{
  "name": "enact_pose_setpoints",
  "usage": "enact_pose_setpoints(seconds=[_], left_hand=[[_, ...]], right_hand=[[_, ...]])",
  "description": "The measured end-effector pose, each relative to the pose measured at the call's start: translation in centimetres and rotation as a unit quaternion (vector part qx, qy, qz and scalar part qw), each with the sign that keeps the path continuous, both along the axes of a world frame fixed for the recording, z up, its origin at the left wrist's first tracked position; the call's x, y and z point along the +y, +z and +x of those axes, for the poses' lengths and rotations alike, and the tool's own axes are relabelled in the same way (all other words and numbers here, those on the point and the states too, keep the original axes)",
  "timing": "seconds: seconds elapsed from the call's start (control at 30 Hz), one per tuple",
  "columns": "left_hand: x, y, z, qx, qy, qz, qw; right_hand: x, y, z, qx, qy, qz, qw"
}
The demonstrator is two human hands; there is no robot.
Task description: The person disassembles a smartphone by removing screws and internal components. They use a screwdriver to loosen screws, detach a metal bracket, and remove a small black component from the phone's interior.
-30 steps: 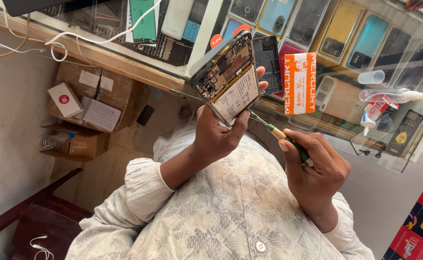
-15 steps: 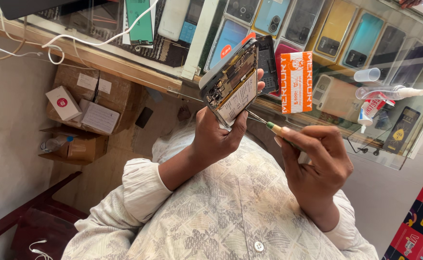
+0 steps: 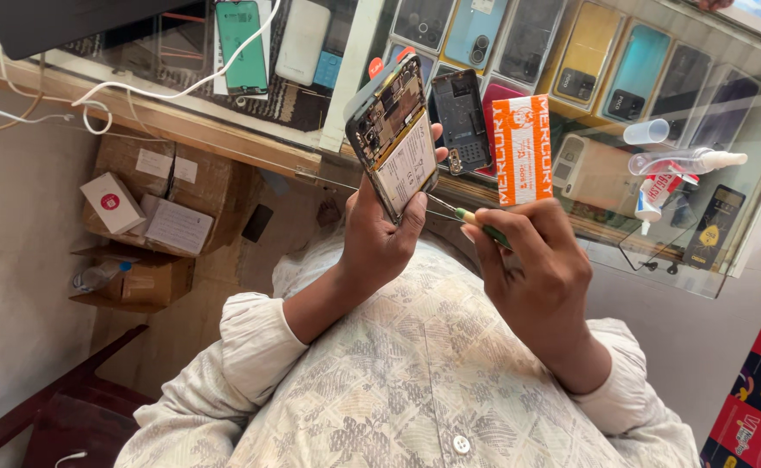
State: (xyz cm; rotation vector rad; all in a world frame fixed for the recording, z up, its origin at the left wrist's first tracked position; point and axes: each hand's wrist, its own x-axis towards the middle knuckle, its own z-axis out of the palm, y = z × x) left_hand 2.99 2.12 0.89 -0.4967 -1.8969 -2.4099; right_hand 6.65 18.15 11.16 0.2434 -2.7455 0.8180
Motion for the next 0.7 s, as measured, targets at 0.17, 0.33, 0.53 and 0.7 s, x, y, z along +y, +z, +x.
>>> enact_pose_setpoints(seconds=[0.17,0.33,0.53,0.7], left_hand=[[0.0,-0.6,-0.4,-0.016,0.002,0.03,0.999],[-0.3,-1.0,-0.6,-0.006,0.014,0.013,1.0],[-0.4,-1.2,-0.9,-0.005,0.016,0.013,1.0],[-0.5,-1.1,-1.0,-0.021,0.022,0.017,0.999]], right_hand=[[0.5,-0.5,-0.7,-0.029,0.003,0.031,0.999],[0.1,-0.9,-1.2,-0.062,-0.02,0.052,0.997],[-0.1,-1.6,-1.3,-0.024,0.0,-0.003,1.0],[0.0,-2.2,-1.0,-0.032,0.004,-0.022,0.999]])
